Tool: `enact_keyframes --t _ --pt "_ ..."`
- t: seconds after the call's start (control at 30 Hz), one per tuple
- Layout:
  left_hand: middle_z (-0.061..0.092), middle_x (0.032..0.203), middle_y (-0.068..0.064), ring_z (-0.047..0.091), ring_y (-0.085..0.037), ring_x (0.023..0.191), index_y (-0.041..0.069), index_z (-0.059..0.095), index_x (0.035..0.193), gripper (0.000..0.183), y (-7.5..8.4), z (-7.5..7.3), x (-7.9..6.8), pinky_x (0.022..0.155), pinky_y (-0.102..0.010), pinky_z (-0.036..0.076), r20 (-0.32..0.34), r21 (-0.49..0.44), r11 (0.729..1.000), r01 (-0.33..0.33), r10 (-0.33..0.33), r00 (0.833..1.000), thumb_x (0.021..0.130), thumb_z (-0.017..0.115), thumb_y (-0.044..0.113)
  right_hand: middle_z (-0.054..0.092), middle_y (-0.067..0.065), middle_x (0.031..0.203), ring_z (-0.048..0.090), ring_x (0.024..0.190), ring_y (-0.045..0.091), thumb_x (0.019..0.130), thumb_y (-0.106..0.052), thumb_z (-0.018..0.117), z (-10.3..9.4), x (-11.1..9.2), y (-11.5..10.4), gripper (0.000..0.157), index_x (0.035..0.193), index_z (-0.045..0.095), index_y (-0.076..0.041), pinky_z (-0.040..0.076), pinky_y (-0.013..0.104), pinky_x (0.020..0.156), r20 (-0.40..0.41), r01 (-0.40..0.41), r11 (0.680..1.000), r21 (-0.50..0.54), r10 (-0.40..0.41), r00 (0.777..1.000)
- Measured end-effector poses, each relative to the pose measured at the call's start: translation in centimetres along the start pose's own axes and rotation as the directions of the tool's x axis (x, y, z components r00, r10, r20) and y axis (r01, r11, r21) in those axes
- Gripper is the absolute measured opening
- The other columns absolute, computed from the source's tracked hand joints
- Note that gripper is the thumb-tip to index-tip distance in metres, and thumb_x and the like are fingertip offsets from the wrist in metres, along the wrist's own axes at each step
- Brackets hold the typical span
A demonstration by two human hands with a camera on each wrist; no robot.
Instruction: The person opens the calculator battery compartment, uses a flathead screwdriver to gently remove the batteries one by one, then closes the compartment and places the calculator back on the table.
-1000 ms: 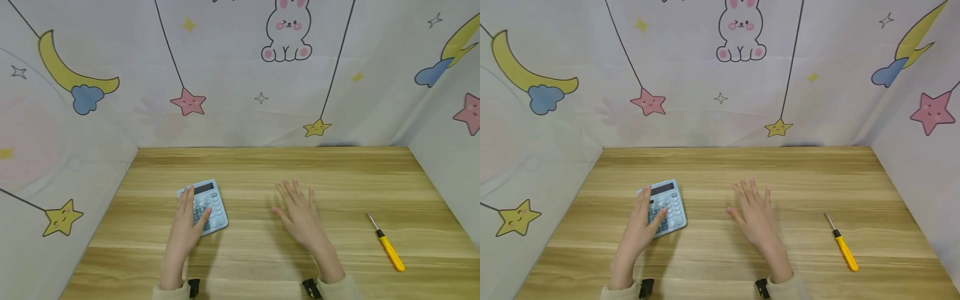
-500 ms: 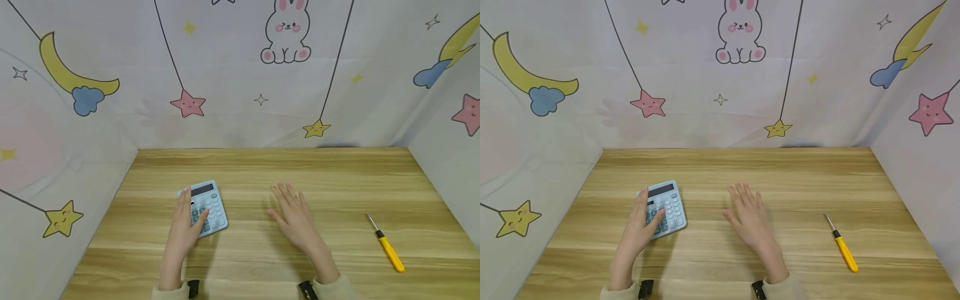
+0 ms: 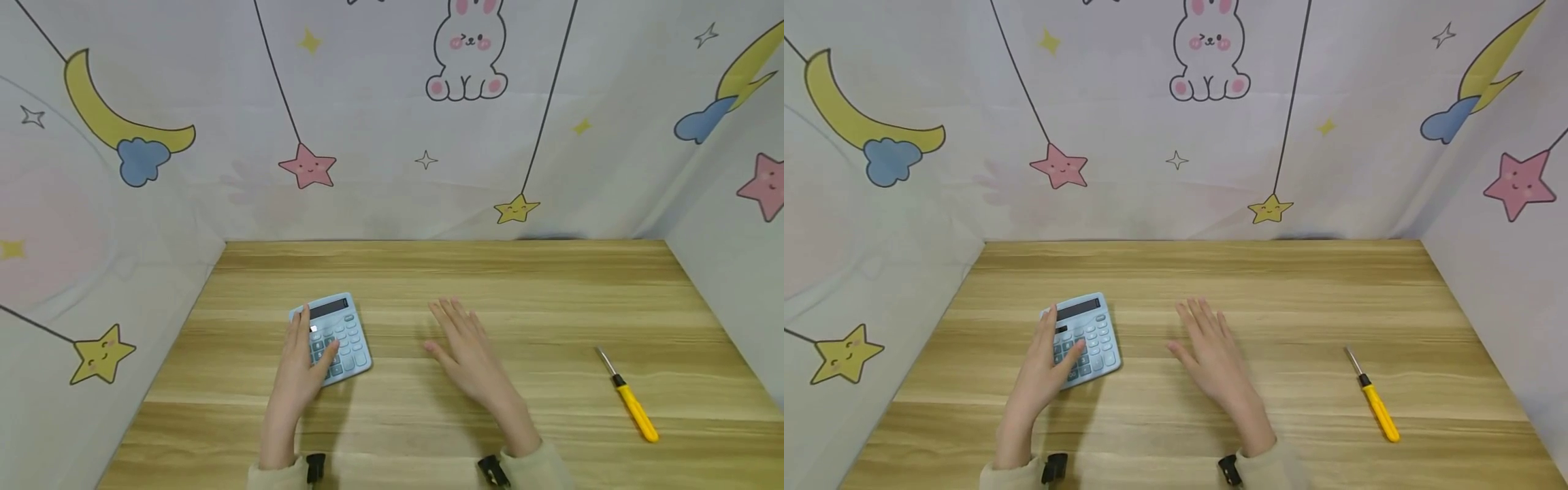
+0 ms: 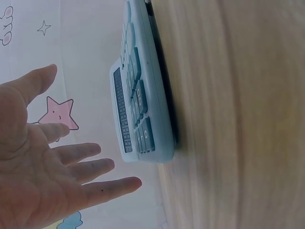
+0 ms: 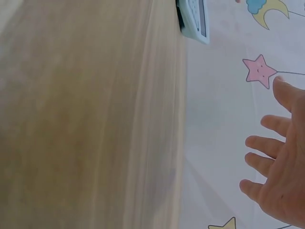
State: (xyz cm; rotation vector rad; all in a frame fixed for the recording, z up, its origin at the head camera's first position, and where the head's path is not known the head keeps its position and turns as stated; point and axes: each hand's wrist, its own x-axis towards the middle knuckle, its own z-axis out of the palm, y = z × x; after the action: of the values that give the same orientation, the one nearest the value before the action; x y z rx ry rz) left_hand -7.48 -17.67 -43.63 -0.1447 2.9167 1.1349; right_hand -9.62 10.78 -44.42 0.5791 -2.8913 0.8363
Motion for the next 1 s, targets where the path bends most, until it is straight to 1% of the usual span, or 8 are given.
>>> enact_keyframes --t 0.1,0.33,0.5,0.6,0.77,0.83,1.0 --pt "0.002 0.161 -0.019 0.005 -0.04 0.149 0.019 0.001 0.156 0.082 -0.1 0.0 0.1 0.117 -0.061 0.013 0.001 -0.002 1.0 0.013 -0.013 1.0 0.097 0.054 0.038 0.024 0.007 0.159 0.016 0.15 0.026 0.098 -0.037 0.052 0.2 0.2 -0.2 0.064 0.153 0.025 -0.019 0.013 0.052 0.121 0.001 -0.002 1.0 0.013 0.002 1.0" --pt "0.0 0.161 -0.021 0.005 -0.044 0.147 0.017 -0.001 0.156 0.082 -0.3 -0.2 0.3 0.116 -0.063 0.013 0.018 0.0 0.999 0.038 -0.038 0.999 0.097 0.053 0.037 0.028 0.009 0.158 0.021 0.148 0.028 0.098 -0.037 0.053 0.7 0.5 -0.4 0.063 0.152 0.029 -0.015 0.017 0.053 0.12 -0.014 0.024 0.998 0.052 -0.024 1.0" --pt "0.001 0.16 -0.024 0.009 -0.048 0.145 0.016 0.0 0.156 0.082 -0.5 0.1 0.5 0.115 -0.063 0.015 0.021 -0.013 0.999 0.05 -0.05 0.999 0.097 0.054 0.036 0.027 0.007 0.159 0.021 0.148 0.027 0.098 -0.041 0.051 1.0 0.7 -0.6 0.063 0.152 0.027 -0.018 0.019 0.051 0.12 0.037 0.012 0.99 0.141 -0.017 0.999" --pt "0.003 0.159 -0.026 0.01 -0.05 0.144 0.015 0.001 0.156 0.083 -0.5 0.3 0.6 0.114 -0.064 0.016 0.018 -0.016 0.999 0.051 -0.051 0.999 0.096 0.055 0.034 0.026 0.007 0.159 0.022 0.148 0.029 0.098 -0.043 0.05 1.2 0.7 -0.7 0.064 0.153 0.027 -0.02 0.021 0.052 0.119 0.064 -0.002 0.983 0.184 -0.01 0.998" --pt "0.003 0.157 -0.031 0.01 -0.053 0.143 0.012 0.002 0.156 0.083 -0.4 0.4 0.7 0.113 -0.066 0.016 0.018 -0.016 0.998 0.063 -0.063 0.998 0.097 0.056 0.033 0.025 0.008 0.159 0.022 0.147 0.03 0.098 -0.044 0.049 1.4 0.9 -1.0 0.065 0.153 0.027 -0.018 0.021 0.052 0.119 0.088 -0.007 0.979 0.204 -0.011 0.996" --pt "0.003 0.157 -0.031 0.009 -0.053 0.143 0.012 0.001 0.155 0.083 -0.4 0.4 0.8 0.113 -0.066 0.016 0.021 -0.018 0.997 0.078 -0.078 0.997 0.097 0.055 0.035 0.024 0.007 0.159 0.022 0.147 0.03 0.098 -0.044 0.05 1.5 1.1 -1.2 0.065 0.152 0.027 -0.017 0.021 0.052 0.119 0.098 -0.006 0.977 0.213 -0.015 0.995" --pt "0.002 0.157 -0.031 0.009 -0.054 0.143 0.013 0.0 0.156 0.083 -0.3 0.4 1.0 0.113 -0.066 0.016 0.019 -0.021 0.994 0.11 -0.109 0.994 0.097 0.053 0.037 0.023 0.008 0.16 0.022 0.147 0.031 0.098 -0.041 0.051 1.5 1.6 -1.7 0.066 0.153 0.024 -0.019 0.02 0.052 0.119 0.121 -0.006 0.97 0.243 -0.024 0.992"
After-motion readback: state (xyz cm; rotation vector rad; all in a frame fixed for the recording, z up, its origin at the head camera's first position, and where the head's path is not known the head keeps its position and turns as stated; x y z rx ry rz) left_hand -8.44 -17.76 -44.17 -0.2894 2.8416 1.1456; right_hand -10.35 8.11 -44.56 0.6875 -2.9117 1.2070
